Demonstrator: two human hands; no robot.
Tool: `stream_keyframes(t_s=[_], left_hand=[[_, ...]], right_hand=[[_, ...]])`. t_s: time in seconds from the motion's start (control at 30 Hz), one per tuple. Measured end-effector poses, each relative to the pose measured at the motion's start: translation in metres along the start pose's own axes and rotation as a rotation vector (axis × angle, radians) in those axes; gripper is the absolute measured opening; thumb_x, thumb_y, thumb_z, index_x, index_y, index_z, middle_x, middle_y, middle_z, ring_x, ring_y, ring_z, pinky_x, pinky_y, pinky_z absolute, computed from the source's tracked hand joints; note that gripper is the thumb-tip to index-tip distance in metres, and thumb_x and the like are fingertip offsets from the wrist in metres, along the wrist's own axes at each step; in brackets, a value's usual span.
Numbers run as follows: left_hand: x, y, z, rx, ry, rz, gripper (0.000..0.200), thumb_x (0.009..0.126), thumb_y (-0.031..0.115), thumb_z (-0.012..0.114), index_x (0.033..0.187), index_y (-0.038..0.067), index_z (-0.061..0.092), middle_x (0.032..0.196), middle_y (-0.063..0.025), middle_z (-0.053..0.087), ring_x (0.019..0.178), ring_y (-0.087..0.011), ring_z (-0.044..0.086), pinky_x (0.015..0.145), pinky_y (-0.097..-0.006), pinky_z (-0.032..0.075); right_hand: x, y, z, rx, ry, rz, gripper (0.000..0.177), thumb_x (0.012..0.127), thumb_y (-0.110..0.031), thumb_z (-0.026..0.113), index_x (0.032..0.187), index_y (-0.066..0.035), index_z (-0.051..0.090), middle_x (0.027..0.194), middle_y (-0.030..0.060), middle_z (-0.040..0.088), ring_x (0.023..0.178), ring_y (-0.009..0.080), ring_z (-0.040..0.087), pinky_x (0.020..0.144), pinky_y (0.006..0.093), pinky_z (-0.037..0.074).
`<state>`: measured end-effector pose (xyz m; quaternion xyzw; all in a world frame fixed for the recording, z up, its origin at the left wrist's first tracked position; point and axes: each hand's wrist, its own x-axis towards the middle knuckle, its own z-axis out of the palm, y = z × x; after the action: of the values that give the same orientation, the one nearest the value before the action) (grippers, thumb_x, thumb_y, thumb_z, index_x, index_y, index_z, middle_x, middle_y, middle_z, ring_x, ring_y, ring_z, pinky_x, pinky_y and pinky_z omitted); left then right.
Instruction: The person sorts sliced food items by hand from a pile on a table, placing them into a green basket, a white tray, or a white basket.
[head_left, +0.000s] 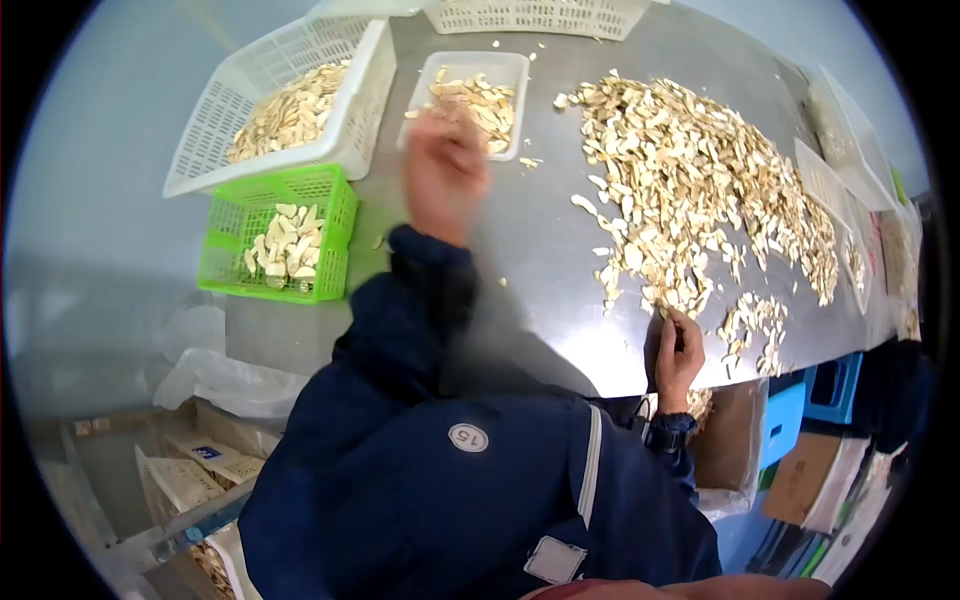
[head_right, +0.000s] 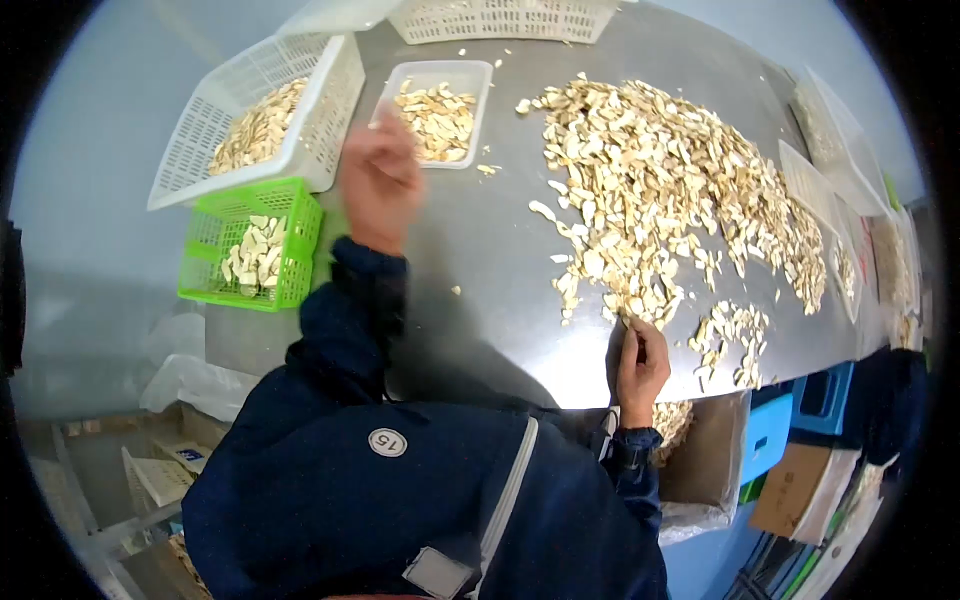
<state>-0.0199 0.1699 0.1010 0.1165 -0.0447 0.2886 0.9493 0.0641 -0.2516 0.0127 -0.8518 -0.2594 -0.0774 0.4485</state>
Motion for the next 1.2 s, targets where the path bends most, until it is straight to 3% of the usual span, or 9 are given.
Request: stream_keyframes(t_s=[0.03, 0.07, 0.13, 0.33, 0.5, 0.63, 0.73, 0.9, 1.2], left_hand=[[-0.014, -0.039, -0.002, 0.109, 0.006, -0.136, 0.025, 0.108, 0.028, 0.057, 0.116, 0.005, 0.063, 0.107, -0.0031, 0.066, 0.077, -0.0115, 0.056, 0.06, -0.022, 0.048], [-0.036, -0.077, 0.005, 0.267, 0.213, -0.284, 0.023, 0.109, 0.028, 0.057, 0.111, 0.007, 0.065, 0.098, -0.0018, 0.065, 0.073, -0.0106, 0.052, 0.055, -0.0208, 0.044], [-0.065, -0.142, -0.003, 0.064, 0.263, -0.598, 0.028, 0.111, 0.032, 0.053, 0.106, 0.007, 0.064, 0.089, -0.0009, 0.059, 0.074, -0.0106, 0.052, 0.052, -0.0203, 0.042], [-0.115, -0.237, -0.024, -0.016, -0.016, -1.127, 0.034, 0.114, 0.034, 0.049, 0.096, 0.007, 0.057, 0.084, -0.0013, 0.054, 0.071, -0.0086, 0.049, 0.048, -0.0206, 0.039], [-0.116, -0.236, -0.028, 0.15, -0.079, -1.23, 0.032, 0.113, 0.032, 0.049, 0.096, 0.006, 0.057, 0.083, -0.0016, 0.056, 0.066, -0.0078, 0.047, 0.049, -0.0211, 0.037], [-0.12, -0.238, -0.024, 0.15, -0.058, -1.253, 0.028, 0.112, 0.03, 0.053, 0.1, 0.005, 0.061, 0.083, -0.0016, 0.058, 0.066, -0.0087, 0.051, 0.049, -0.0219, 0.037], [-0.119, -0.236, -0.027, 0.142, -0.073, -1.243, 0.027, 0.111, 0.029, 0.055, 0.101, 0.006, 0.061, 0.084, -0.0014, 0.058, 0.068, -0.0085, 0.052, 0.049, -0.0218, 0.037], [-0.12, -0.238, -0.03, 0.171, -0.097, -1.252, 0.026, 0.112, 0.028, 0.051, 0.103, 0.005, 0.06, 0.085, -0.0018, 0.057, 0.068, -0.0087, 0.052, 0.048, -0.0213, 0.038], [-0.125, -0.237, -0.017, 0.337, -0.135, -1.319, 0.027, 0.114, 0.028, 0.048, 0.102, 0.005, 0.057, 0.085, -0.003, 0.055, 0.068, -0.0084, 0.05, 0.047, -0.0205, 0.037]], right_hand=[[0.0, 0.004, 0.001, -0.019, -0.021, -0.023, 0.017, 0.101, -0.005, 0.067, 0.116, -0.001, 0.074, 0.111, 0.0164, 0.075, 0.102, 0.0293, 0.073, 0.09, 0.0352, 0.056], [0.001, 0.002, 0.001, 0.022, -0.032, -0.001, 0.017, 0.1, -0.005, 0.068, 0.115, -0.002, 0.075, 0.111, 0.0168, 0.076, 0.102, 0.0296, 0.073, 0.09, 0.0362, 0.057], [0.006, -0.016, 0.001, -0.012, -0.022, 0.014, 0.017, 0.099, -0.006, 0.068, 0.113, -0.002, 0.077, 0.105, 0.0177, 0.076, 0.097, 0.0302, 0.074, 0.087, 0.0368, 0.057], [0.004, -0.009, -0.004, 0.123, 0.08, 0.243, 0.018, 0.1, -0.009, 0.071, 0.116, -0.003, 0.076, 0.101, 0.0136, 0.076, 0.088, 0.0225, 0.072, 0.079, 0.0324, 0.056], [0.027, 0.0, -0.021, -0.079, 0.142, 0.367, 0.021, 0.101, -0.017, 0.07, 0.118, -0.006, 0.076, 0.102, 0.0097, 0.077, 0.085, 0.0176, 0.071, 0.078, 0.0301, 0.056], [0.066, 0.003, -0.019, -0.395, 0.055, 0.067, 0.032, 0.095, -0.016, 0.069, 0.126, -0.012, 0.073, 0.121, 0.0155, 0.072, 0.114, 0.0385, 0.064, 0.097, 0.0459, 0.053], [0.078, 0.015, -0.016, -0.536, -0.029, 0.113, 0.029, 0.097, -0.017, 0.068, 0.124, -0.012, 0.075, 0.121, 0.0156, 0.073, 0.113, 0.0345, 0.068, 0.092, 0.0411, 0.056], [0.069, 0.011, -0.03, -0.416, 0.044, 0.244, 0.023, 0.098, -0.024, 0.068, 0.114, -0.01, 0.078, 0.103, 0.0165, 0.076, 0.087, 0.0353, 0.073, 0.08, 0.041, 0.058], [0.084, 0.031, -0.021, -0.469, 0.034, 0.021, 0.032, 0.096, -0.025, 0.073, 0.124, -0.01, 0.074, 0.098, 0.0153, 0.076, 0.092, 0.032, 0.075, 0.083, 0.0399, 0.059]])
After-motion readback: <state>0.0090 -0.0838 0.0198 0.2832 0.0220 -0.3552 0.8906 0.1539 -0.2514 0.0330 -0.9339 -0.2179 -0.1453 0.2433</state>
